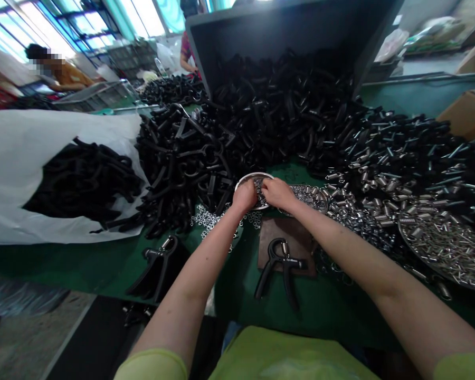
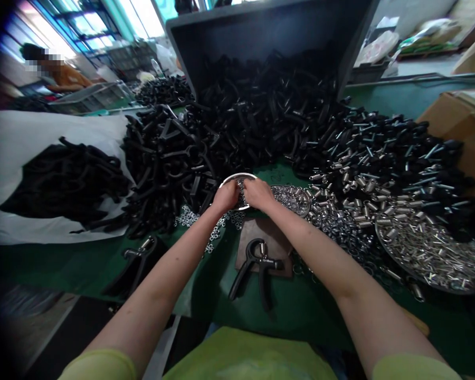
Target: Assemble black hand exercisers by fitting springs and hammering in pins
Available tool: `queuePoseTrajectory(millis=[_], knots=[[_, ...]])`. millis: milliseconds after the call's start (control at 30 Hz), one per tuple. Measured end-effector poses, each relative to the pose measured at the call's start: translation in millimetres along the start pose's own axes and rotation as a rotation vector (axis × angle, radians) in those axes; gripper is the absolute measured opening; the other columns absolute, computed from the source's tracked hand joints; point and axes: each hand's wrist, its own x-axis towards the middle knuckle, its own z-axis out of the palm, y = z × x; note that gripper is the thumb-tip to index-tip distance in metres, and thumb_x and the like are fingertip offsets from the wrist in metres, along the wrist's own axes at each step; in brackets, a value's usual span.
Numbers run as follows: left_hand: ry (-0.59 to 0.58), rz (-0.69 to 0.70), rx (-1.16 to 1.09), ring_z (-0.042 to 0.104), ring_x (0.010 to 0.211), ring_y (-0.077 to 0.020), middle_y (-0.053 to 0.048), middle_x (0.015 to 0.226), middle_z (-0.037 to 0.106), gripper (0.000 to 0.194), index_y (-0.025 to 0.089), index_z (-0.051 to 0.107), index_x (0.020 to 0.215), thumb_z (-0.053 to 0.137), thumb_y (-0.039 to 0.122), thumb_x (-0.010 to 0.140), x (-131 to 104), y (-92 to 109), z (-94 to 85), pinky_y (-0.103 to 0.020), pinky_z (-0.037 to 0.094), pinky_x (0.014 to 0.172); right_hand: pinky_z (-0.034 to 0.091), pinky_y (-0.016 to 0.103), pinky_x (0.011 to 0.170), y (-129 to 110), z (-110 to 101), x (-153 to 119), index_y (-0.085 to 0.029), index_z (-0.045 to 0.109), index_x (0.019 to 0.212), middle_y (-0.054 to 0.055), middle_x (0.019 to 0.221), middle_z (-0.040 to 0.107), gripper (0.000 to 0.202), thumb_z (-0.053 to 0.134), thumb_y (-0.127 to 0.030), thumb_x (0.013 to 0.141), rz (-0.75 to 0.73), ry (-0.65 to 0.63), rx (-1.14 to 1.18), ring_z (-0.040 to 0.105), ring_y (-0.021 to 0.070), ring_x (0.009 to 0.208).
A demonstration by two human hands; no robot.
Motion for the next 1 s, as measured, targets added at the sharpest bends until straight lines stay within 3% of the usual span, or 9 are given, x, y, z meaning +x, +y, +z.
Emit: queuePoseTrajectory(millis=[100, 167, 333, 433, 567, 767, 1000], knots=[[0.04, -0.032, -0.134, 0.064, 0.089, -0.0216, -0.013, 0.096, 0.068, 0.031, 0.011, 0.055, 0.112, 0.038, 0.024, 0.09, -18, -1, -7.7, -0.032, 0.047, 0.079, 0.042, 0.029, 0.068, 7, -10, -20, -0.017, 0.058, 0.071, 0.006, 0.073, 0.066, 0.015, 0.046, -0.024, 0.077, 0.033, 0.045, 0.193, 0.059, 0.0181, 0.072], [0.016, -0.035, -0.32, 0.064, 0.075, -0.0169, -0.007, 0.084, 0.069, 0.028, 0.013, 0.06, 0.102, 0.042, 0.029, 0.088, -40, -1, -10.1, -0.027, 0.048, 0.07, 0.043, 0.027, 0.057, 16, -13, -38, -0.018, 0.051, 0.066, 0.003, 0.064, 0.062, 0.014, 0.045, -0.026, 0.076, 0.054, 0.053, 0.327, 0.056, 0.0144, 0.057], [-0.293, -0.058, -0.788, 0.056, 0.052, -0.0113, -0.001, 0.066, 0.065, 0.028, 0.013, 0.068, 0.087, 0.057, 0.037, 0.079, -120, 1, -3.0, -0.022, 0.043, 0.05, 0.045, 0.025, 0.047, 34, -14, -91, -0.02, 0.045, 0.083, -0.001, 0.066, 0.064, 0.018, 0.055, -0.031, 0.072, 0.14, 0.016, 0.766, 0.054, 0.0111, 0.046], [-0.393, -0.048, -0.827, 0.058, 0.054, -0.0116, 0.0, 0.07, 0.067, 0.023, 0.017, 0.069, 0.092, 0.058, 0.033, 0.079, -160, 6, 2.2, -0.022, 0.044, 0.052, 0.049, 0.027, 0.051, 36, -12, -115, -0.021, 0.045, 0.093, 0.001, 0.072, 0.068, 0.031, 0.062, -0.033, 0.07, 0.249, -0.084, 0.999, 0.059, 0.0124, 0.051], [-0.291, 0.043, -0.682, 0.061, 0.062, -0.013, 0.002, 0.07, 0.067, 0.013, 0.02, 0.069, 0.08, 0.06, 0.03, 0.081, -182, 17, 6.3, -0.023, 0.044, 0.06, 0.05, 0.028, 0.057, 34, -7, -131, -0.017, 0.052, 0.08, 0.005, 0.076, 0.068, 0.018, 0.056, -0.035, 0.078, 0.238, -0.203, 0.842, 0.062, 0.0139, 0.06], [-0.08, 0.113, -0.56, 0.06, 0.078, -0.0152, -0.001, 0.078, 0.064, 0.01, 0.018, 0.066, 0.076, 0.063, 0.026, 0.08, -181, 27, 22.7, -0.024, 0.043, 0.07, 0.043, 0.029, 0.075, 32, 1, -135, -0.018, 0.066, 0.079, 0.004, 0.082, 0.068, 0.024, 0.048, -0.032, 0.087, -0.024, -0.184, 0.209, 0.06, 0.0171, 0.082], [-0.035, 0.103, -0.501, 0.057, 0.074, -0.0138, -0.001, 0.077, 0.06, 0.011, 0.017, 0.061, 0.076, 0.06, 0.025, 0.083, -178, 31, 30.2, -0.023, 0.043, 0.067, 0.04, 0.029, 0.079, 28, 6, -135, -0.017, 0.068, 0.08, 0.005, 0.084, 0.069, 0.032, 0.043, -0.035, 0.092, -0.114, -0.181, -0.07, 0.059, 0.0185, 0.087]])
